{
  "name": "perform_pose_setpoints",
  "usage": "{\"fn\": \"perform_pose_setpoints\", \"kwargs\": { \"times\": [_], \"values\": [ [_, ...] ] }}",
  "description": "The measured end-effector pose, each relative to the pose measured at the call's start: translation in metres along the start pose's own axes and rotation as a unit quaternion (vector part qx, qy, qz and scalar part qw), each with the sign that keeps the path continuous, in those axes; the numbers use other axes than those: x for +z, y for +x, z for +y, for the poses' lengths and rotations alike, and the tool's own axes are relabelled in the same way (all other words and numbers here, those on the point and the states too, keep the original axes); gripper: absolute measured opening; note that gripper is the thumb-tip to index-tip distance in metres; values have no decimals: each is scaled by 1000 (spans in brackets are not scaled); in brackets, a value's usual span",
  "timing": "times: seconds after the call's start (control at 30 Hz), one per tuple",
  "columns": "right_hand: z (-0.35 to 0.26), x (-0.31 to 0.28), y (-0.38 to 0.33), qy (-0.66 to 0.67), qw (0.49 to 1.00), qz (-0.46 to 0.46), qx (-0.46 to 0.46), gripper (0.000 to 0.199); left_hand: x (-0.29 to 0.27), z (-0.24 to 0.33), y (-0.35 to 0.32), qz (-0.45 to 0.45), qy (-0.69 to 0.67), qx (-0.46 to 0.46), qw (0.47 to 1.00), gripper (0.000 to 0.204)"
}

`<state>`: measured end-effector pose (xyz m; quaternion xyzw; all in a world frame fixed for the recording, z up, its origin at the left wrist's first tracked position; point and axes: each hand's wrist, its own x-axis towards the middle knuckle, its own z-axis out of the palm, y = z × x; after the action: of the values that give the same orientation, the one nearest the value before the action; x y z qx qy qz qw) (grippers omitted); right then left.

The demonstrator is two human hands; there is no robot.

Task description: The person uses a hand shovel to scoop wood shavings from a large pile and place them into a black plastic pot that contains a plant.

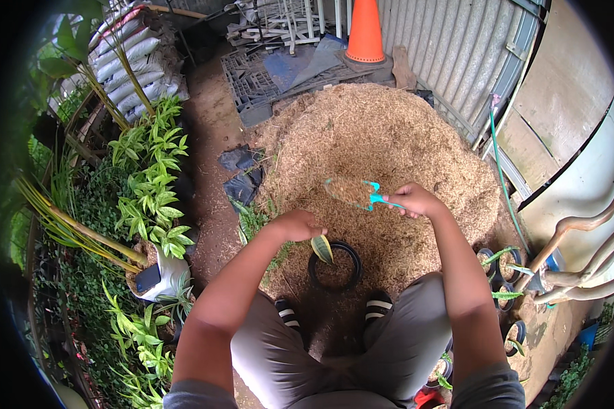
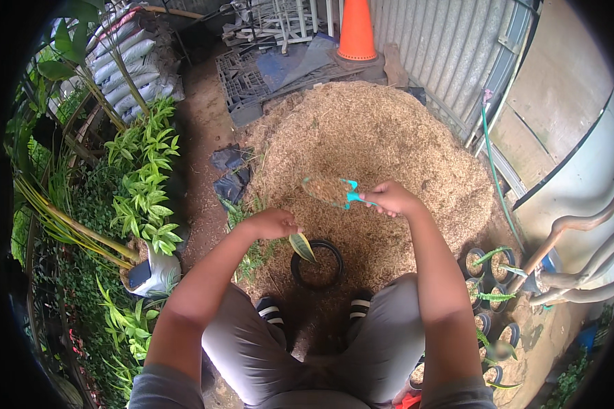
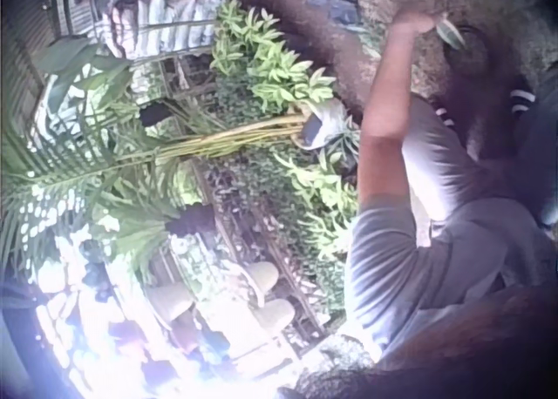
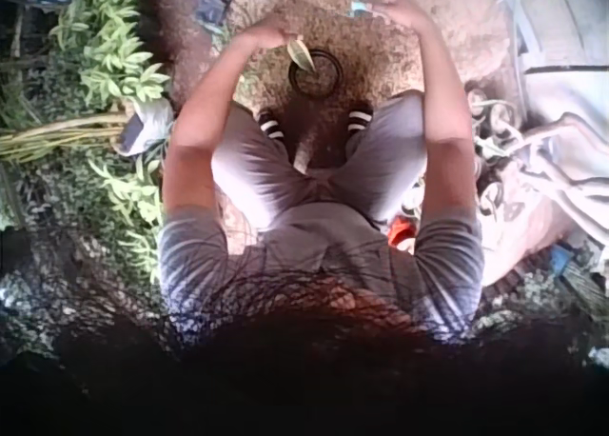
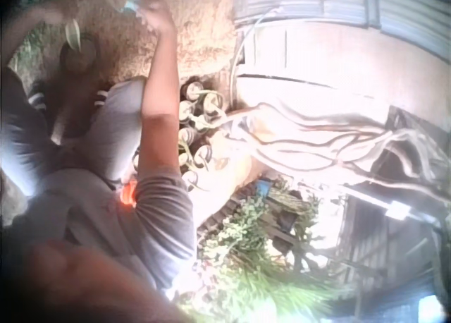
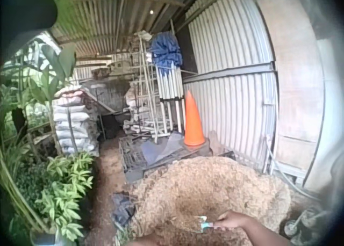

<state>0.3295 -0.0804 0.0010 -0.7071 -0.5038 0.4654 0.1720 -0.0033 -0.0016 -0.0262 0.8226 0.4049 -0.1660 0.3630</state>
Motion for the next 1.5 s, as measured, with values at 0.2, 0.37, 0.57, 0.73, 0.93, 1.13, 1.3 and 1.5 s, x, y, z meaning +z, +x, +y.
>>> {"fn": "perform_pose_setpoints", "kwargs": {
  "times": [0.2, 0.37, 0.57, 0.73, 0.93, 1.13, 1.3, 1.5],
  "values": [
    [27, 5, 12, -147, 985, -68, 63, 44, 40, 7, 22, 14, 112, 85, 990, 19],
    [15, 22, 20, -222, 966, -112, 71, 35, 52, 21, 18, 43, 118, 115, 985, 16],
    [9, 55, 38, -354, 927, -124, -6, 37, 51, 34, 11, 46, 123, 103, 986, 21],
    [9, 71, 45, -419, 901, -91, -61, 37, 48, 32, 10, 42, 86, 91, 991, 21],
    [6, 80, 42, -440, 892, -92, -50, 26, 48, 19, 18, 31, 61, 132, 989, 24],
    [-13, 122, 27, -433, 883, -183, 18, 23, 46, 17, 20, 2, 68, 122, 990, 28],
    [-45, 130, 15, -402, 880, -237, 87, 22, 51, 15, 20, 24, 61, 145, 987, 27],
    [-21, 104, 27, -272, 919, -257, 126, 25, 51, 12, 27, 14, 78, 145, 986, 30]
  ]
}}
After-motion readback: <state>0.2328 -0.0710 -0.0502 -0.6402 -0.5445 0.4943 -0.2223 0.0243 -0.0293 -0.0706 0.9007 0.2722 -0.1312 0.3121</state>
